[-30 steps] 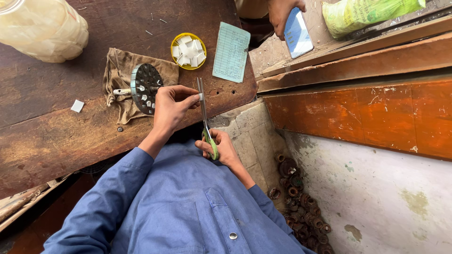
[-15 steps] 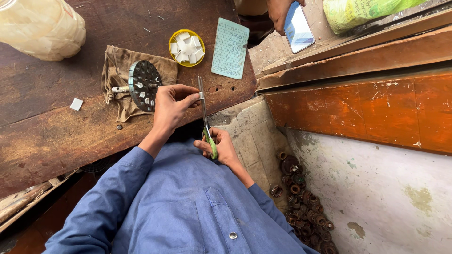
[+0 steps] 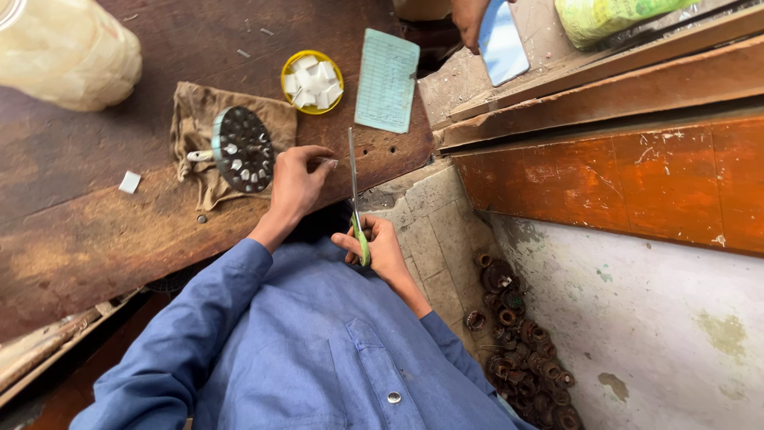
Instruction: The person uses shears to cut small white rectangular pieces from a container and inserts them into slots on a circular metal component. The person repeatedly picks, cuts, and places the pieces into the component while another person stands nearby using a phone.
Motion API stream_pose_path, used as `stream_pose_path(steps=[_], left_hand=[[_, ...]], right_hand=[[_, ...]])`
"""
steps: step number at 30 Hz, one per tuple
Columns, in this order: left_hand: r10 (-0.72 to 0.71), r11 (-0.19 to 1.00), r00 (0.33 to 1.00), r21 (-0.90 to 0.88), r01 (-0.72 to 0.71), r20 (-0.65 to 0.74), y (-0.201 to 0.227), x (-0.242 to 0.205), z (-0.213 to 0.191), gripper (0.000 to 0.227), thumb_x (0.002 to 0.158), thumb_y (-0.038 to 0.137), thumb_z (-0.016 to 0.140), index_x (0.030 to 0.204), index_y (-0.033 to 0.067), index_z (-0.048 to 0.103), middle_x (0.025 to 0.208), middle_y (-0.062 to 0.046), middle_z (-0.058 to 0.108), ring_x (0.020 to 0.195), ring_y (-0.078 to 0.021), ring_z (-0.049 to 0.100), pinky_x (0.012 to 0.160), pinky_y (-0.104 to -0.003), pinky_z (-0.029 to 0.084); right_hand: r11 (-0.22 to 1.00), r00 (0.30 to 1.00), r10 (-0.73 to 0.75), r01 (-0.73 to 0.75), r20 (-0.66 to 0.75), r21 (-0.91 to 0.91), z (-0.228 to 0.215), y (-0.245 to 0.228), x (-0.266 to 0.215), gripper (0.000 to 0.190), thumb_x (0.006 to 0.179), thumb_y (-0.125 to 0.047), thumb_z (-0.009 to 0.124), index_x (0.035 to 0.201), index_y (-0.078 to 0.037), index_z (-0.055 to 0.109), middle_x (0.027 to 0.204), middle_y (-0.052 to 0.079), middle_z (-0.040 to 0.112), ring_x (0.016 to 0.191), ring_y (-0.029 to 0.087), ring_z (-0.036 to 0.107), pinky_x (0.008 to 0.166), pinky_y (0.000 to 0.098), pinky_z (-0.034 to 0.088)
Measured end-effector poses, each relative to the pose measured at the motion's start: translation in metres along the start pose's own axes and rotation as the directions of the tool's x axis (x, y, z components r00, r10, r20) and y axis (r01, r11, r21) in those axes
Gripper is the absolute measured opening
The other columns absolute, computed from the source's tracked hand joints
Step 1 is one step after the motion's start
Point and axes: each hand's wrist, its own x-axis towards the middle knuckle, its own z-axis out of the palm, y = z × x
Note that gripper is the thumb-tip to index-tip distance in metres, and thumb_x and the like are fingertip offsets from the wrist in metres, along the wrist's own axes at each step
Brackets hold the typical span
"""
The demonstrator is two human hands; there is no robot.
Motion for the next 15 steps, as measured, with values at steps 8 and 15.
stream_pose_path(steps=[8,15], left_hand=[[0.339,0.837,0.930,0.497,-0.231,-0.139,0.008,0.063,-0.005,0.026,0.093,0.004,0.078,0.115,-0.0039,0.067,0.111,-0.019,0.058,0.098,-0.0320,0.061,0.085,-0.044,0.052],[0.224,0.829,0.971,0.542,-0.142,-0.087,0.010,0.118,-0.002,0.036,0.077,0.005,0.086,0.109,0.0000,0.071,0.111,-0.017,0.060,0.101,-0.0313,0.059,0.087,-0.042,0.053]], right_hand=[[0.999,0.996,0.050,-0.049,-0.074,0.015,-0.024,-0.003,-0.004,0.029,0.080,-0.019,0.088,0.081,-0.004,0.063,0.064,0.002,0.065,0.050,0.009,0.063,0.047,0.0226,0.051],[0.995,0.994,0.089,-0.087,-0.059,0.039,-0.060,-0.012,0.000,0.030,0.079,-0.019,0.089,0.081,-0.004,0.063,0.065,0.002,0.066,0.052,0.009,0.064,0.048,0.0230,0.052]])
